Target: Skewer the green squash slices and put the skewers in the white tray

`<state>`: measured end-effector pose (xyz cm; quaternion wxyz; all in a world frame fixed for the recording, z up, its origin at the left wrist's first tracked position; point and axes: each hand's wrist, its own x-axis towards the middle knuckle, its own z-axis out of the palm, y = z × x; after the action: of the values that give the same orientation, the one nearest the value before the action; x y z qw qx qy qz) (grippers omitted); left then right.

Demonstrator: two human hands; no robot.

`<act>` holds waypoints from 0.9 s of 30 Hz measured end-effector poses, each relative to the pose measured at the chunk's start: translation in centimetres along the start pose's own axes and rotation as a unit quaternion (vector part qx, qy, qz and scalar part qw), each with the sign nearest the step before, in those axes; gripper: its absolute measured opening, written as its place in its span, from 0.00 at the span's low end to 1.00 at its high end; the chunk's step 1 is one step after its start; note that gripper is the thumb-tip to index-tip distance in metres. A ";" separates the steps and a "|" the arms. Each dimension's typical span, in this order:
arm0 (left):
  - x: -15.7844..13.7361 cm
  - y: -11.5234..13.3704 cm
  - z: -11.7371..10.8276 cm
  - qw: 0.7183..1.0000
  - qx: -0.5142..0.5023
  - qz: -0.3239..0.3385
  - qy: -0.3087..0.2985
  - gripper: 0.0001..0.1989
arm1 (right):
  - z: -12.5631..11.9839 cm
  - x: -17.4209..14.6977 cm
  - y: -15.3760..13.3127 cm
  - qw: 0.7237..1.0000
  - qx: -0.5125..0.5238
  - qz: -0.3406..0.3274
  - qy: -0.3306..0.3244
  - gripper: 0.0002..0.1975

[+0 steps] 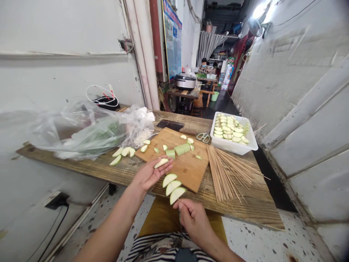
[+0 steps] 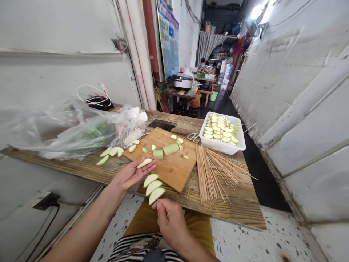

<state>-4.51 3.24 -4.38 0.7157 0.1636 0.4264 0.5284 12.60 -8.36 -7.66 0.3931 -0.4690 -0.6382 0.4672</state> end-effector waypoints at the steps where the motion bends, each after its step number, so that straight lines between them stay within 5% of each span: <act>1: 0.0 0.0 0.0 1.000 0.001 0.001 0.002 0.10 | 0.0 0.0 0.1 1.000 0.001 0.002 -0.001 0.15; 18: -0.1 -0.4 -0.1 0.999 0.043 0.020 -0.028 0.09 | 0.4 0.1 0.1 1.000 0.011 0.009 0.023 0.18; 27: 0.1 -1.0 0.7 0.996 -0.077 -0.008 -0.040 0.11 | 0.8 0.3 -0.3 0.998 0.033 0.024 0.038 0.18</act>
<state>-3.33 3.09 -4.76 0.7468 0.1260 0.3569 0.5468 11.71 -8.30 -7.55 0.4207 -0.4883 -0.5954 0.4797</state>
